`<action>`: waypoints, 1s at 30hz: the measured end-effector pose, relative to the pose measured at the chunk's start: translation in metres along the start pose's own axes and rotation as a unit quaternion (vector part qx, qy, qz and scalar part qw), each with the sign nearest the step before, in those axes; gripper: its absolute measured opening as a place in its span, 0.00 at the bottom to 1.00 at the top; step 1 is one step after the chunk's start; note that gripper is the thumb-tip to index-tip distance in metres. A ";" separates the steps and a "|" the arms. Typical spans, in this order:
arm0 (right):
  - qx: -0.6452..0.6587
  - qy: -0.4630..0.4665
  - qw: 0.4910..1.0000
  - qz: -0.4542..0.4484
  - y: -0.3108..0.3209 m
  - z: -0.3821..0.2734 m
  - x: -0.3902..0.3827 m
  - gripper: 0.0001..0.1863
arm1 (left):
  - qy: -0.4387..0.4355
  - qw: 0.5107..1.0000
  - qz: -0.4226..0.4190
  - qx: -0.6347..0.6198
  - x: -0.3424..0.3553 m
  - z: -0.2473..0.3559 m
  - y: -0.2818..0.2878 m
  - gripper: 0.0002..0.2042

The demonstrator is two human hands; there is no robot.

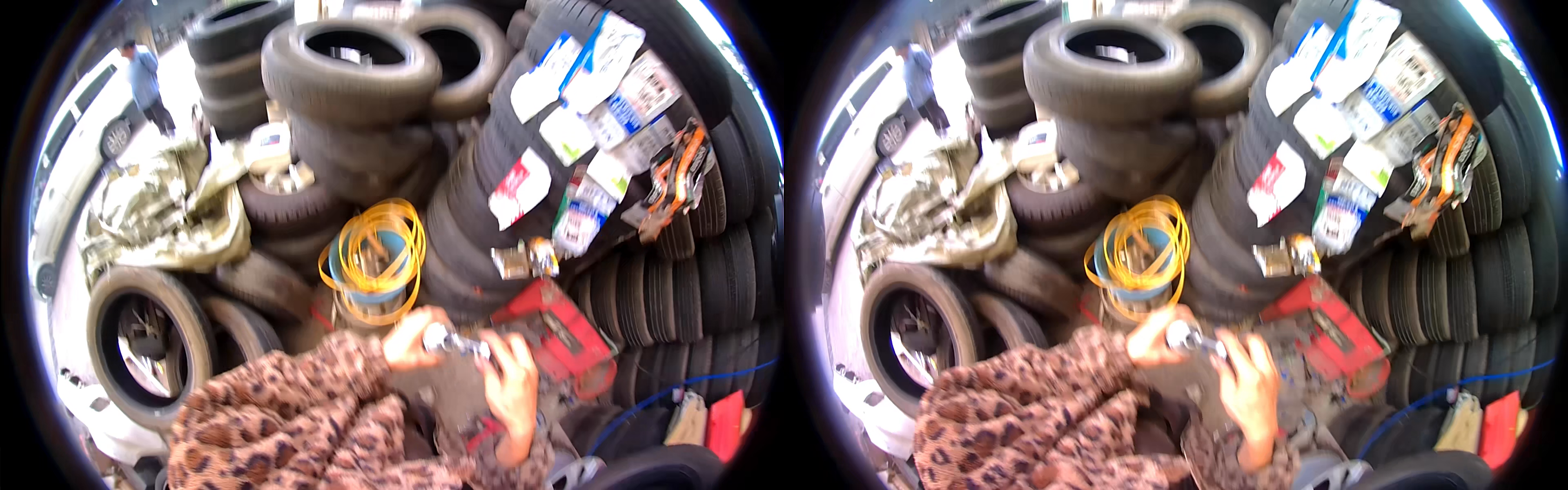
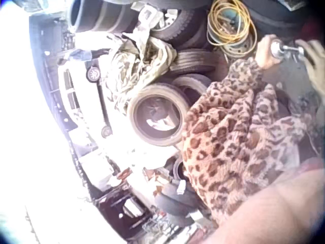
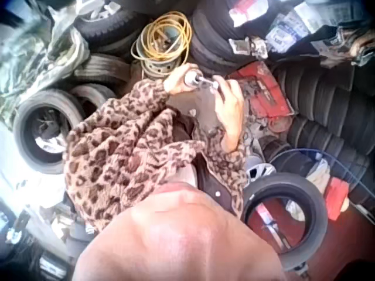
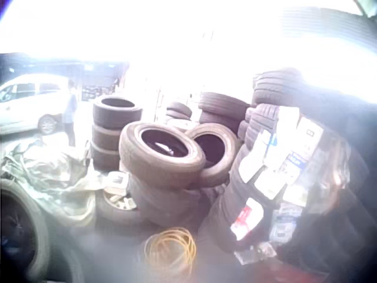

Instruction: The person uses a pneumatic drill to grind the inner surface of a car tire mounted on a rim. They then apply a liquid from a spray can to the treated area using a brush. Finally, they handle a small blue and red object, likely a valve cap or seal, near the tire.

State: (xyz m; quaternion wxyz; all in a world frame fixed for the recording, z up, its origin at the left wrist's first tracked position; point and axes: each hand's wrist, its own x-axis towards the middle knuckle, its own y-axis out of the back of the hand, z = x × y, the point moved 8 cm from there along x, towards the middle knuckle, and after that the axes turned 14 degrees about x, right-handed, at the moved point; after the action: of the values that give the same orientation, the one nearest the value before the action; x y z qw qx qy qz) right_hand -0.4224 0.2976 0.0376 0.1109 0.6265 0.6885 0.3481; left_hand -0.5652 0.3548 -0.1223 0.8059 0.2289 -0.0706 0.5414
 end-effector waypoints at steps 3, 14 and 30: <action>0.018 0.058 0.998 -0.029 -0.019 -0.026 0.029 0.20 | 0.042 0.994 0.023 0.098 -0.008 0.004 0.043 0.29; -0.075 0.165 0.966 -0.184 -0.088 -0.016 0.076 0.22 | -0.048 0.962 0.113 0.245 0.007 0.030 0.070 0.36; -0.021 0.196 0.947 -0.254 -0.124 0.027 0.076 0.22 | 0.090 0.960 0.109 0.241 -0.008 -0.012 0.065 0.35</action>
State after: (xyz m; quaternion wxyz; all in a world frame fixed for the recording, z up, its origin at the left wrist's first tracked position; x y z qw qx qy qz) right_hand -0.5182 0.3814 -0.0371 0.0716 0.3474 0.8257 0.4385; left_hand -0.6292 0.3736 -0.1173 0.6659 0.3580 0.1100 0.6452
